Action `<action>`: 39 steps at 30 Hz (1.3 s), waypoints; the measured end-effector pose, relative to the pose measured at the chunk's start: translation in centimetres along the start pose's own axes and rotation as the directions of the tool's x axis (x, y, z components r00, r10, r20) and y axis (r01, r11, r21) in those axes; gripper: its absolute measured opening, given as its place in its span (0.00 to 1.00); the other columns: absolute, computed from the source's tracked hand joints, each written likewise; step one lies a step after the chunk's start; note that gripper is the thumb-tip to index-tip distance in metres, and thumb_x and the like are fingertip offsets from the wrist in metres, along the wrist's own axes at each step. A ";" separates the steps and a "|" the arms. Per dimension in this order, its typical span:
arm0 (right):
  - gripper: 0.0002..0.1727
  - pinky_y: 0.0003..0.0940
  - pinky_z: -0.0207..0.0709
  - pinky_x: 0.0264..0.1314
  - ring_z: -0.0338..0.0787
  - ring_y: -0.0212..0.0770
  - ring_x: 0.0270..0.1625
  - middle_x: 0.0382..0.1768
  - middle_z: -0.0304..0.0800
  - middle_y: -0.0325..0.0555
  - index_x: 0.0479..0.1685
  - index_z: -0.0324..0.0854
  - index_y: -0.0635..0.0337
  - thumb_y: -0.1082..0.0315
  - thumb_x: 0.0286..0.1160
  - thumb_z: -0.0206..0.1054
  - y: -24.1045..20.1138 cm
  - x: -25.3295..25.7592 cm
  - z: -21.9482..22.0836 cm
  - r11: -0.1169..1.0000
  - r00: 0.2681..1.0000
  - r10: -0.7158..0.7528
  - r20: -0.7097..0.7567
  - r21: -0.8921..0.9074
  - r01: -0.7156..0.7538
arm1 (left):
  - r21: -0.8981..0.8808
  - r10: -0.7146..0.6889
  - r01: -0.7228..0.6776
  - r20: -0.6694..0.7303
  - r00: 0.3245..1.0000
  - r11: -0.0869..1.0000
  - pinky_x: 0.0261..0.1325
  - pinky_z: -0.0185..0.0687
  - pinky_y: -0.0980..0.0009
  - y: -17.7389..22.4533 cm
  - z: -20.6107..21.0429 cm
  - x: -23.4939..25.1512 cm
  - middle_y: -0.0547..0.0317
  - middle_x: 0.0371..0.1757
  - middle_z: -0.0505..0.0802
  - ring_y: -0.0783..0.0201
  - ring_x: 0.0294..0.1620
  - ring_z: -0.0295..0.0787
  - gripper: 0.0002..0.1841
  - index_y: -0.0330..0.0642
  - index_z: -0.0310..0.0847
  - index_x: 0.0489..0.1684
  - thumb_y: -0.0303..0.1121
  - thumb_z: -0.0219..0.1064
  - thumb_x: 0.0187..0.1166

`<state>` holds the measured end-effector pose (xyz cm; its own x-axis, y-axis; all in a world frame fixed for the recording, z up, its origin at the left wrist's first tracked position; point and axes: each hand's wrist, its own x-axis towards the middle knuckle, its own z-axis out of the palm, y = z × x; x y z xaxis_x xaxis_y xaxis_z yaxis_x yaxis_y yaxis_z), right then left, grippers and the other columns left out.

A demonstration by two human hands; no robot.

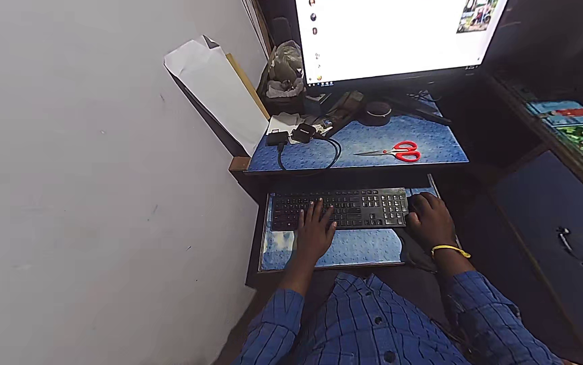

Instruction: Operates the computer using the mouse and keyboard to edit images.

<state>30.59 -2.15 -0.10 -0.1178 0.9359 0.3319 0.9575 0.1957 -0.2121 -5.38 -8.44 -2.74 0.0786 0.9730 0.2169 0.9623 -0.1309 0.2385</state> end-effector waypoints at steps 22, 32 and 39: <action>0.33 0.58 0.71 0.78 0.78 0.58 0.80 0.77 0.79 0.54 0.71 0.81 0.52 0.45 0.69 0.53 0.1 0.1 0.2 1.000 1.000 0.010 0.009 -0.012 -0.010 | -0.176 -0.104 0.062 -0.241 0.965 0.982 0.88 0.53 0.41 -0.8 -0.1 -0.9 0.46 0.86 0.74 0.44 0.87 0.68 0.26 0.47 0.81 0.74 0.49 0.47 0.88; 0.34 0.60 0.74 0.75 0.80 0.59 0.78 0.76 0.81 0.55 0.71 0.82 0.54 0.46 0.68 0.53 0.1 0.1 0.1 1.000 1.000 0.010 -0.024 0.002 -0.010 | -0.133 0.007 -0.055 -0.336 0.942 0.990 0.85 0.59 0.41 -0.5 1.1 -1.0 0.49 0.89 0.71 0.47 0.87 0.68 0.25 0.61 0.78 0.78 0.54 0.49 0.88; 0.31 0.56 0.77 0.72 0.82 0.54 0.75 0.74 0.83 0.50 0.66 0.85 0.50 0.46 0.66 0.54 -0.1 0.0 0.1 1.000 0.998 0.007 -0.064 0.004 -0.006 | -0.121 -0.037 -0.002 -0.319 0.947 0.993 0.88 0.52 0.39 -0.8 -0.5 -0.6 0.50 0.88 0.72 0.46 0.89 0.64 0.28 0.51 0.84 0.70 0.54 0.46 0.87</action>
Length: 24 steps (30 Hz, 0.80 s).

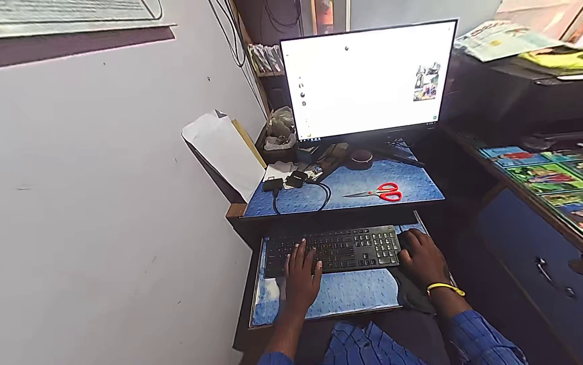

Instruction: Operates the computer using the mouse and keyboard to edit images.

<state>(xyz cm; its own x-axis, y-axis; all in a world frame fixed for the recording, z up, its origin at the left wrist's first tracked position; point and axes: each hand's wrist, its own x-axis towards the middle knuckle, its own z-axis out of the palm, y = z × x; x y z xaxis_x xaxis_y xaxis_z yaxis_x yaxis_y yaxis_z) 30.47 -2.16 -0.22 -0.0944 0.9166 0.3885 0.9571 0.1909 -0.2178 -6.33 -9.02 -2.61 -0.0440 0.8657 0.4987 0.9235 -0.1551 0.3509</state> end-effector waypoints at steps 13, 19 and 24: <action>0.28 0.53 0.77 0.72 0.82 0.52 0.74 0.72 0.84 0.45 0.63 0.87 0.46 0.47 0.70 0.53 0.0 0.1 -0.1 0.994 0.995 0.094 -0.012 -0.056 -0.095 | 0.043 -0.236 0.240 -0.080 0.968 0.970 0.83 0.61 0.37 -8.8 -1.5 -1.6 0.43 0.89 0.69 0.39 0.87 0.65 0.30 0.44 0.80 0.74 0.54 0.45 0.87; 0.26 0.52 0.78 0.72 0.82 0.51 0.75 0.72 0.85 0.44 0.62 0.89 0.46 0.48 0.70 0.57 -0.3 0.2 -0.5 0.993 0.994 0.109 -0.007 -0.053 -0.110 | 0.045 -0.182 0.183 -0.019 0.983 0.982 0.90 0.54 0.44 -9.1 -0.7 -1.4 0.39 0.89 0.68 0.38 0.91 0.57 0.34 0.39 0.78 0.75 0.55 0.43 0.87; 0.25 0.51 0.80 0.70 0.82 0.50 0.74 0.71 0.85 0.44 0.61 0.89 0.45 0.49 0.70 0.57 -0.4 0.2 -0.5 0.991 0.992 0.121 -0.015 -0.049 -0.122 | 0.018 -0.191 0.191 -0.018 0.981 0.981 0.84 0.65 0.44 -9.0 -0.8 -1.4 0.37 0.88 0.68 0.39 0.88 0.65 0.33 0.38 0.78 0.74 0.54 0.43 0.86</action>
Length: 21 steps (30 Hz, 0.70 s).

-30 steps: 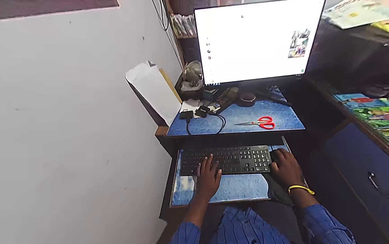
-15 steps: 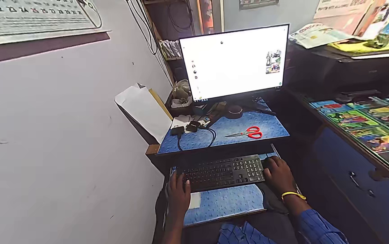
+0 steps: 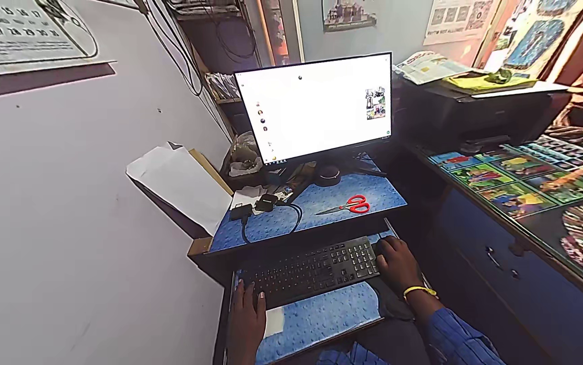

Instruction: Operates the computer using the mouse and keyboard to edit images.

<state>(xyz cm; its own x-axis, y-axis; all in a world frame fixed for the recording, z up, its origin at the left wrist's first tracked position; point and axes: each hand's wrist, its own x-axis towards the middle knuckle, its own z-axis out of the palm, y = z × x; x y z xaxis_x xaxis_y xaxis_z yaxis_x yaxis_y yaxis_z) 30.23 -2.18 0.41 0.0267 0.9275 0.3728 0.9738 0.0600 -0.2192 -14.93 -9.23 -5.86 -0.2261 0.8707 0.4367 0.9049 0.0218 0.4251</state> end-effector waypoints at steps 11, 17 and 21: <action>0.25 0.53 0.78 0.72 0.82 0.51 0.75 0.71 0.85 0.44 0.63 0.89 0.44 0.50 0.69 0.58 0.3 0.0 0.6 1.000 1.000 -0.008 -0.024 0.017 0.008 | 0.044 -0.016 0.015 0.009 1.000 0.999 0.80 0.72 0.45 -0.1 0.2 0.0 0.41 0.89 0.68 0.43 0.85 0.70 0.33 0.40 0.78 0.76 0.55 0.43 0.87; 0.27 0.54 0.77 0.75 0.81 0.50 0.77 0.73 0.84 0.46 0.67 0.86 0.43 0.52 0.65 0.61 0.1 -0.3 0.5 0.997 0.998 -0.056 -0.015 0.047 0.056 | 0.082 -0.079 0.077 0.021 0.997 0.994 0.75 0.77 0.47 0.0 0.4 -0.2 0.43 0.91 0.65 0.43 0.83 0.73 0.33 0.48 0.77 0.78 0.57 0.43 0.87; 0.28 0.50 0.75 0.78 0.80 0.44 0.79 0.74 0.83 0.40 0.68 0.87 0.40 0.50 0.68 0.57 0.2 -0.3 0.7 0.994 0.995 -0.104 -0.010 0.036 0.104 | 0.082 -0.081 0.079 0.019 0.997 0.994 0.76 0.76 0.47 0.1 0.1 -0.1 0.43 0.91 0.66 0.44 0.84 0.73 0.33 0.47 0.77 0.78 0.58 0.42 0.87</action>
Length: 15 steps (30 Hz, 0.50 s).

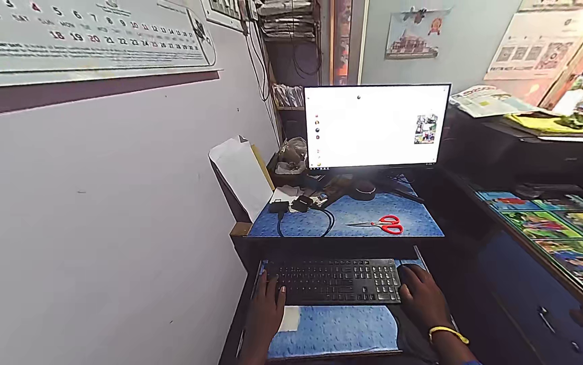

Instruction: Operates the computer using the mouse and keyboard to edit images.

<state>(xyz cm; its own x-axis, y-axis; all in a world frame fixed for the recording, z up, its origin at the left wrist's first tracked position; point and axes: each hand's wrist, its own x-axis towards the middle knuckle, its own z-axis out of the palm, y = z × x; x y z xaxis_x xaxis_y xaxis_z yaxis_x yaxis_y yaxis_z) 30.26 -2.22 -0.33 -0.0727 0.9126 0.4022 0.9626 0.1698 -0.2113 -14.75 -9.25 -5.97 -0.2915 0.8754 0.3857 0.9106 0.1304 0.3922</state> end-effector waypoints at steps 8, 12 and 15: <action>0.28 0.52 0.75 0.79 0.81 0.51 0.78 0.73 0.85 0.49 0.66 0.89 0.48 0.53 0.70 0.54 0.6 0.0 0.7 0.992 0.995 -0.080 -0.067 0.090 0.086 | -0.019 -0.021 0.022 0.029 0.999 1.000 0.79 0.73 0.45 0.3 -0.4 0.0 0.43 0.91 0.65 0.42 0.85 0.71 0.33 0.48 0.78 0.78 0.57 0.42 0.86; 0.28 0.50 0.74 0.80 0.81 0.48 0.79 0.73 0.85 0.47 0.66 0.89 0.46 0.53 0.71 0.53 0.8 0.0 1.0 0.991 0.993 -0.088 -0.085 0.091 0.095 | -0.019 -0.014 0.014 0.018 1.000 1.000 0.78 0.74 0.45 0.3 -0.3 0.0 0.43 0.91 0.65 0.43 0.84 0.72 0.33 0.48 0.78 0.77 0.57 0.42 0.86; 0.27 0.49 0.74 0.80 0.81 0.48 0.78 0.72 0.85 0.46 0.66 0.89 0.46 0.53 0.71 0.53 0.7 0.0 1.0 0.991 0.991 -0.088 -0.097 0.096 0.097 | -0.017 -0.006 0.006 0.012 1.000 1.000 0.78 0.73 0.46 0.2 -0.3 -0.1 0.44 0.91 0.65 0.43 0.85 0.71 0.33 0.48 0.78 0.78 0.58 0.41 0.86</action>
<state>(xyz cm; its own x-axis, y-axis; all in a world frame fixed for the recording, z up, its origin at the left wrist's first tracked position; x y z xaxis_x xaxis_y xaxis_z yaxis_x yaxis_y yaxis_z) 30.68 -1.74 -1.34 -0.1314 0.8539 0.5036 0.9213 0.2927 -0.2559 -14.63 -9.41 -5.63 -0.2931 0.8802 0.3732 0.9037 0.1276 0.4088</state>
